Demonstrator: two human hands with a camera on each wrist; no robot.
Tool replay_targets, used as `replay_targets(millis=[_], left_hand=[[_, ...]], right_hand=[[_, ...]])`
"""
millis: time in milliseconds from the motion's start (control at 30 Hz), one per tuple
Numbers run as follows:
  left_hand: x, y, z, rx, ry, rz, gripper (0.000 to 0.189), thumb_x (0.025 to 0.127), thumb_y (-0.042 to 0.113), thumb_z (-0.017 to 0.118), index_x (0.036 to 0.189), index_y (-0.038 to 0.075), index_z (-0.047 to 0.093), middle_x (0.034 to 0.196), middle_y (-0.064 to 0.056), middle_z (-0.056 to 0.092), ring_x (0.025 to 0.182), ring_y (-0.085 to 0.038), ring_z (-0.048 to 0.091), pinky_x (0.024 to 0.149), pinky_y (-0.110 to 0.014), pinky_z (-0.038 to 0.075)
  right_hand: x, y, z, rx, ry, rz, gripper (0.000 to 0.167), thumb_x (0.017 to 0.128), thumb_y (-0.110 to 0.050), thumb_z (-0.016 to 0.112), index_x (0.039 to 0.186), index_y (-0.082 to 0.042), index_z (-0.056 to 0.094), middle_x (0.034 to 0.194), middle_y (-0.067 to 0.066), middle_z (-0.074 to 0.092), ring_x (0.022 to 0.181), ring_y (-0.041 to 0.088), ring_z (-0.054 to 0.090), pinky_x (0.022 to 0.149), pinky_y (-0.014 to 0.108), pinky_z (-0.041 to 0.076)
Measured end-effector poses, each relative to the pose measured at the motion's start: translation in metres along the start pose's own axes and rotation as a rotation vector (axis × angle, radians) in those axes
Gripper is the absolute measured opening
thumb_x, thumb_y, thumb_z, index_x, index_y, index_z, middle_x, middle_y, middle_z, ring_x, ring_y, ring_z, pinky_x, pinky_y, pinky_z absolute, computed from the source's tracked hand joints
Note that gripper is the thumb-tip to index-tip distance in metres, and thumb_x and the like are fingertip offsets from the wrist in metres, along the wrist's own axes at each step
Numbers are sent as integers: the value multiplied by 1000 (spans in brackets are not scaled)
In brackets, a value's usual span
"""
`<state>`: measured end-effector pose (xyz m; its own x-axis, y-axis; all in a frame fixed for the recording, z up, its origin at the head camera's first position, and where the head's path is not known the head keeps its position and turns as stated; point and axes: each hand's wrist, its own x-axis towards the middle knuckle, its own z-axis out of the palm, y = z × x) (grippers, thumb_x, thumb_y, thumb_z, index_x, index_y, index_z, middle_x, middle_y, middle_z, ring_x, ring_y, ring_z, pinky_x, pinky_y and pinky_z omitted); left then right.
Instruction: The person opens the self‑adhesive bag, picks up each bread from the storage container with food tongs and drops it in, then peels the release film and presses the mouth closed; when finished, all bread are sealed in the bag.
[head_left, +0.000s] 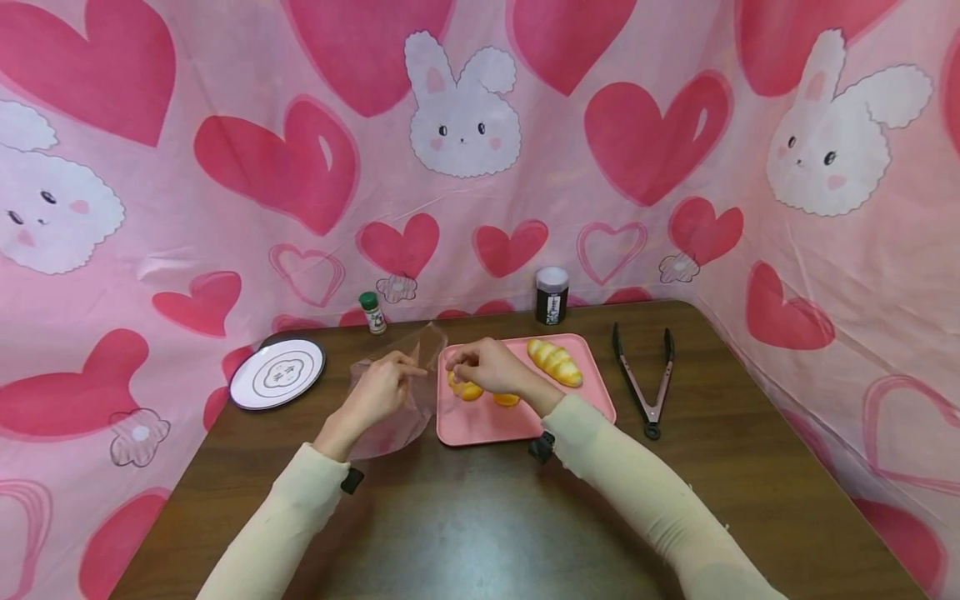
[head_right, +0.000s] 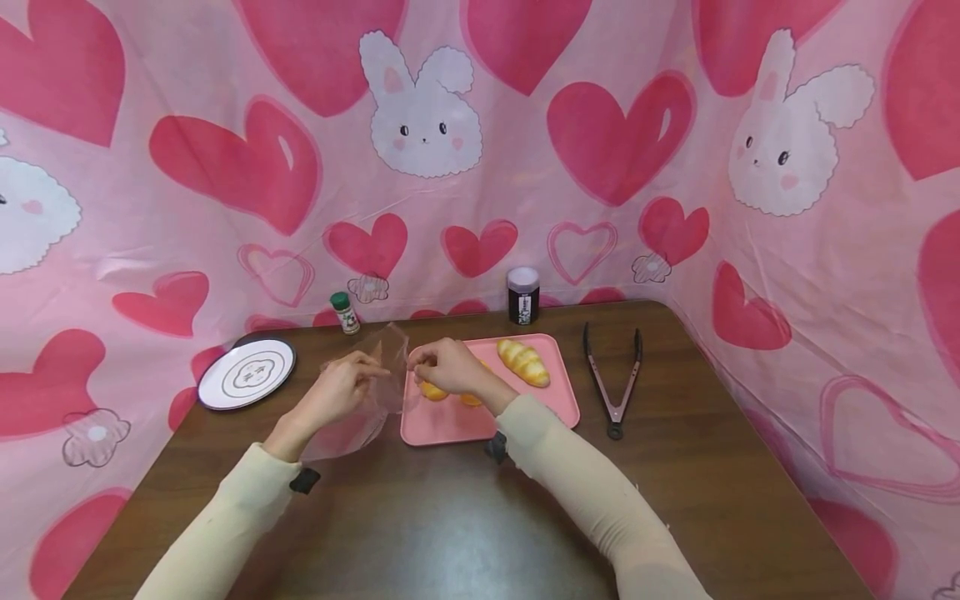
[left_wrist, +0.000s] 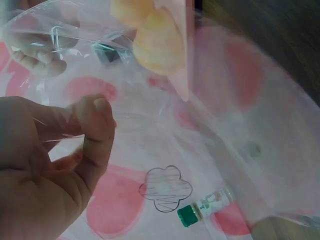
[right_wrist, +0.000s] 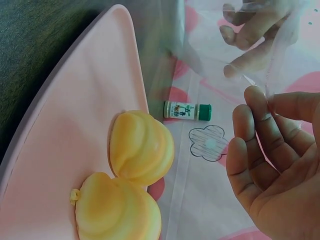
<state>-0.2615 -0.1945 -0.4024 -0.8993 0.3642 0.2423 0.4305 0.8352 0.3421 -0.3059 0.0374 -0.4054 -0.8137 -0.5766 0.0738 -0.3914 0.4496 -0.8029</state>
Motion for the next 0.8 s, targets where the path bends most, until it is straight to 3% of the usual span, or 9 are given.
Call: replay_targets(millis=[67,167,300,533,733,800], left_hand=[[1,0,1,6,26,8,29,85,-3,59,107,2,77,106,-15,68,92,-28,66,76,-40,55],[1,0,1,1,25,-29,27,84,7,71,109,2,75,107,-14,68,92,-29,65,83,-46,54],[1,2,0,-35,-16,-88,50,76,15,84,123,4,70,117,-14,64,102,-33,62,89,-50,53],[0,0,-1,-48,-33,-33,56,78,-5,65,132,10,66,124,-18,58,100,-29,58,80,-45,55],[1,1,-1,-59,-57,-67,49,80,3,65,127,12,70,118,-12,63,96,-25,59,81,-43,58],[1,1,0,-53,-46,-67,47,79,4,67,125,9,70,117,-12,65,97,-28,62,85,-46,57]], right_hand=[[0,0,0,-6,1,-1,20,96,-14,62,109,-6,75,93,7,75,91,37,70,69,23,57],[0,1,0,-18,8,12,19,95,-15,63,109,-10,76,96,5,75,88,33,69,67,23,56],[0,1,0,-20,7,36,19,95,-16,63,109,-14,76,98,1,75,87,30,66,68,24,56],[-1,3,0,-1,-6,37,20,96,-14,61,110,-10,75,94,2,74,86,27,68,71,25,58],[-1,4,0,3,-13,70,20,96,-15,62,110,-13,75,94,1,74,95,40,68,71,26,57],[-1,5,0,-4,-15,68,19,95,-15,62,109,-15,76,94,0,74,93,38,68,69,25,56]])
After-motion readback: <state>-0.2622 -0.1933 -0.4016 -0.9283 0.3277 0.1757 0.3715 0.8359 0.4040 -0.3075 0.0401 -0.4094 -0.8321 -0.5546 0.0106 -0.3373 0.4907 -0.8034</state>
